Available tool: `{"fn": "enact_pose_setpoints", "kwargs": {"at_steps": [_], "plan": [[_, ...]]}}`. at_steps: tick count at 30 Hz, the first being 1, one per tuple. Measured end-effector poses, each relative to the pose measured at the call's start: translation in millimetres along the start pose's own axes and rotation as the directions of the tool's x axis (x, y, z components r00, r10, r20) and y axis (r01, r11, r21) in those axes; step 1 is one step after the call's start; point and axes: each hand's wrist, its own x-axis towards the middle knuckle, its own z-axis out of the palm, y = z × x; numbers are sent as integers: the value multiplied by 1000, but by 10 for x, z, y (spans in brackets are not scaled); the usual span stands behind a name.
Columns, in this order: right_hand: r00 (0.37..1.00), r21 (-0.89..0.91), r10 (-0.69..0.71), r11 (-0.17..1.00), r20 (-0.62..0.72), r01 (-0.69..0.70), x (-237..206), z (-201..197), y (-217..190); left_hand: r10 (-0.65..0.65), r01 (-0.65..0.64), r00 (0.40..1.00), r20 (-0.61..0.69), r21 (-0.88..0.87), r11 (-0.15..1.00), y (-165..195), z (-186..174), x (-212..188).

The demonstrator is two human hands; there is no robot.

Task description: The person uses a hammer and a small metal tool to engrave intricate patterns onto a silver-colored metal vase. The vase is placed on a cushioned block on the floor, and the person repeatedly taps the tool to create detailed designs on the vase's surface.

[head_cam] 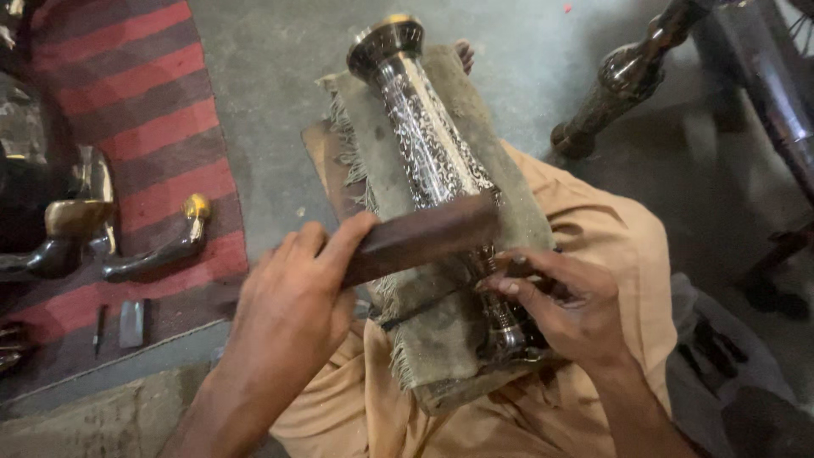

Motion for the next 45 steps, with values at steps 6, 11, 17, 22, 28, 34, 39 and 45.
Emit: {"fn": "enact_pose_setpoints", "kwargs": {"at_steps": [6,11,17,22,28,34,39,45], "plan": [[1000,-46,-1,999,18,2,2,-43,26,26,-60,994,-101,-343,937,136,57,10],[1000,-175,1,985,20,2,9,-50,-13,128,-126,991,-44,49,991,152,32,17],[1000,-201,14,979,-1,-14,-16,-90,-12,119,-110,992,-49,156,982,194,47,34],[999,-151,32,988,-9,-33,-13,-92,16,85,-88,995,-48,-59,994,206,56,47],[1000,-106,18,994,-19,-20,-25,-103,-2,109,-115,991,-74,-81,990,203,89,80],[1000,-123,20,992,-9,-21,-15,-140,-8,101,-111,991,-91,-117,987,215,106,109],[998,-49,64,997,17,-63,2,-155,5,56,-69,997,-44,-361,930,239,89,134],[998,6,50,999,28,-51,-11,-150,51,85,-104,993,-83,-264,959,274,49,190]]}}
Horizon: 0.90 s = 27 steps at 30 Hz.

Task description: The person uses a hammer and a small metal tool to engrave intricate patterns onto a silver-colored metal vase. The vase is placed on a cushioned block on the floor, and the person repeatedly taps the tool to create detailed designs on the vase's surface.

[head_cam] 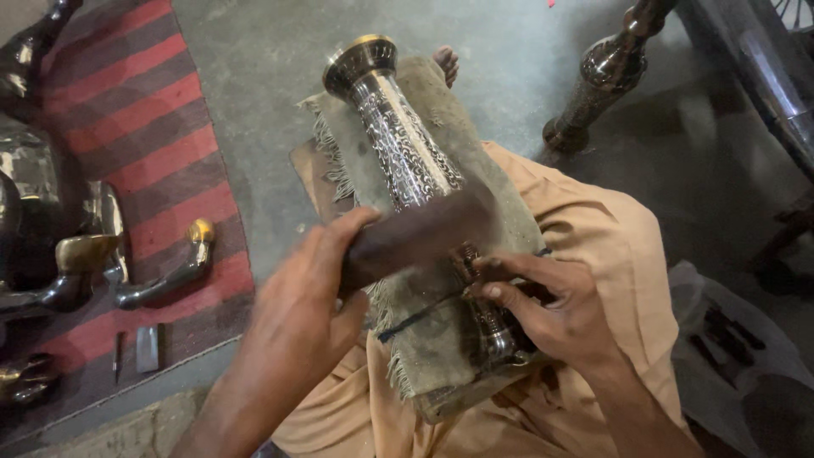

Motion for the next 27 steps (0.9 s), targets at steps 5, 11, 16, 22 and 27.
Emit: {"fn": "enact_pose_setpoints", "kwargs": {"at_steps": [5,11,16,22,27], "plan": [[1000,-36,25,999,-6,-25,-16,-24,34,33,-21,998,-51,212,977,4,1,18],[1000,-52,24,998,-1,-24,-19,-39,126,73,-86,996,46,497,864,-30,-2,43],[977,284,211,939,-34,-193,6,-96,262,-138,137,989,58,27,990,-45,11,24],[985,243,173,954,26,-174,44,-158,283,-158,144,973,167,93,985,-3,69,138],[988,130,153,979,36,-156,85,-197,203,-38,28,986,162,63,998,103,27,296]]}}
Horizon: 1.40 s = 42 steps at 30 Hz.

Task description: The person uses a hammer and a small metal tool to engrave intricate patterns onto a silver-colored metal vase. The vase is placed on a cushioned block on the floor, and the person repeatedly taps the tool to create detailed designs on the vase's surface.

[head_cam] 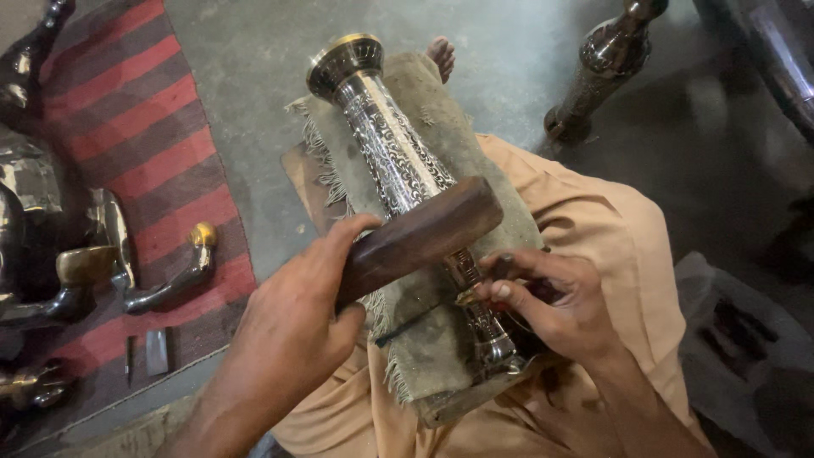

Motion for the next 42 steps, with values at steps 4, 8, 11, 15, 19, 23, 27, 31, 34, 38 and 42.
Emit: {"fn": "enact_pose_setpoints", "kwargs": {"at_steps": [4,8,11,15,19,23,27,31,34,38,42], "plan": [[1000,-46,-18,999,-9,18,-7,-21,-31,-158,155,978,138,29,987,93,-40,71],[997,-76,-62,995,-35,59,-25,-34,-1,16,-44,997,81,348,936,119,-76,110],[997,-64,-71,996,-37,69,-27,-30,34,28,-28,1000,-1,82,996,120,-74,125],[997,-62,-60,996,-39,58,-42,-1,52,94,-102,994,46,639,762,137,-62,133],[998,187,6,982,-62,6,-55,47,59,55,-43,998,-24,360,932,153,-119,118],[997,63,-32,997,-76,37,-72,31,53,-34,29,999,26,161,987,171,-98,117],[991,-25,-120,993,-56,119,-63,26,47,-43,42,999,-10,-51,998,172,-47,94],[995,-66,-72,996,-63,68,-79,26,44,103,-95,994,-37,172,980,142,-42,74],[995,-83,-76,994,-60,71,-87,21,63,105,-109,994,32,400,910,118,-42,74],[993,-7,-104,995,-63,103,-92,21,104,139,-130,990,12,444,887,99,-42,75],[989,61,-135,988,-60,139,-59,42,141,65,-66,998,12,94,993,85,-62,74]]}}
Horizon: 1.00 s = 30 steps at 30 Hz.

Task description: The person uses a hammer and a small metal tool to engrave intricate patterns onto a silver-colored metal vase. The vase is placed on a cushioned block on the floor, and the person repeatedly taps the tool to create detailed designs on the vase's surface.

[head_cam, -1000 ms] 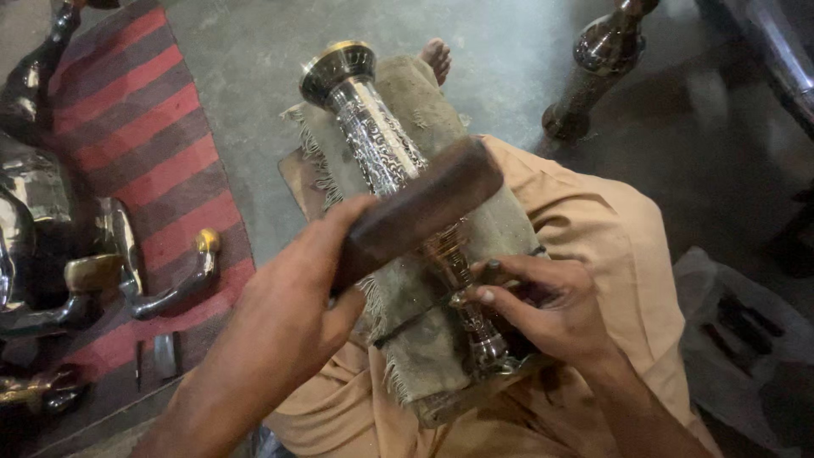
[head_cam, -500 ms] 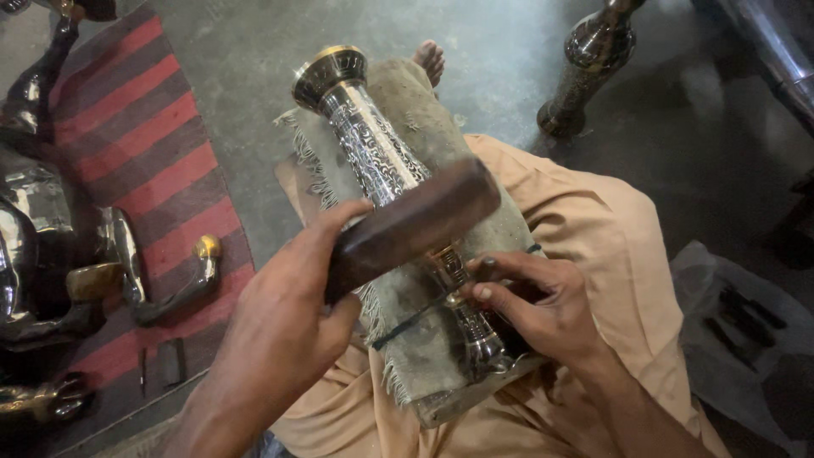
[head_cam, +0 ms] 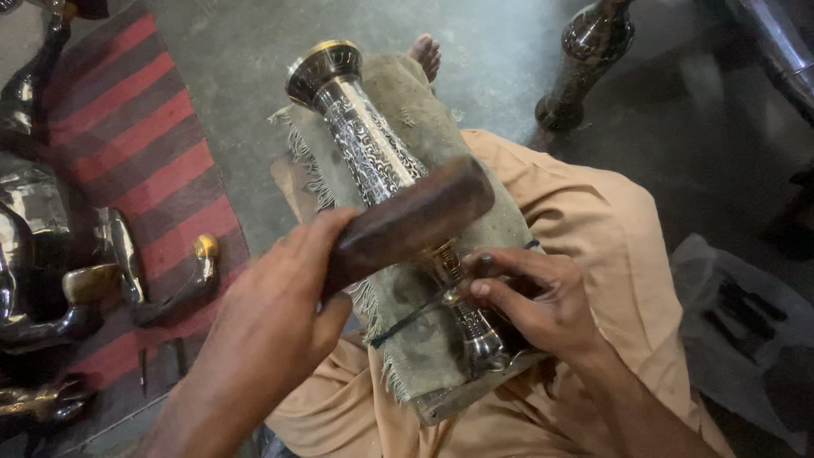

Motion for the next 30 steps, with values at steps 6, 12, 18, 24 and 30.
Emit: {"fn": "enact_pose_setpoints", "kwargs": {"at_steps": [6,12,18,24,30], "plan": [[999,-50,40,998,8,-40,-2,-9,-13,0,0,1000,-5,-3,1000,0,13,27],[991,36,132,991,8,-132,11,22,-63,-90,88,994,68,40,995,-11,6,57],[994,-69,109,992,18,-107,39,33,-114,-12,13,1000,28,-29,999,-13,-14,50],[991,33,133,991,12,-133,34,61,-116,6,-6,1000,19,-3,1000,-57,-36,61],[995,-42,97,995,38,-96,59,58,-100,11,-11,1000,10,34,999,-83,-49,70]]}}
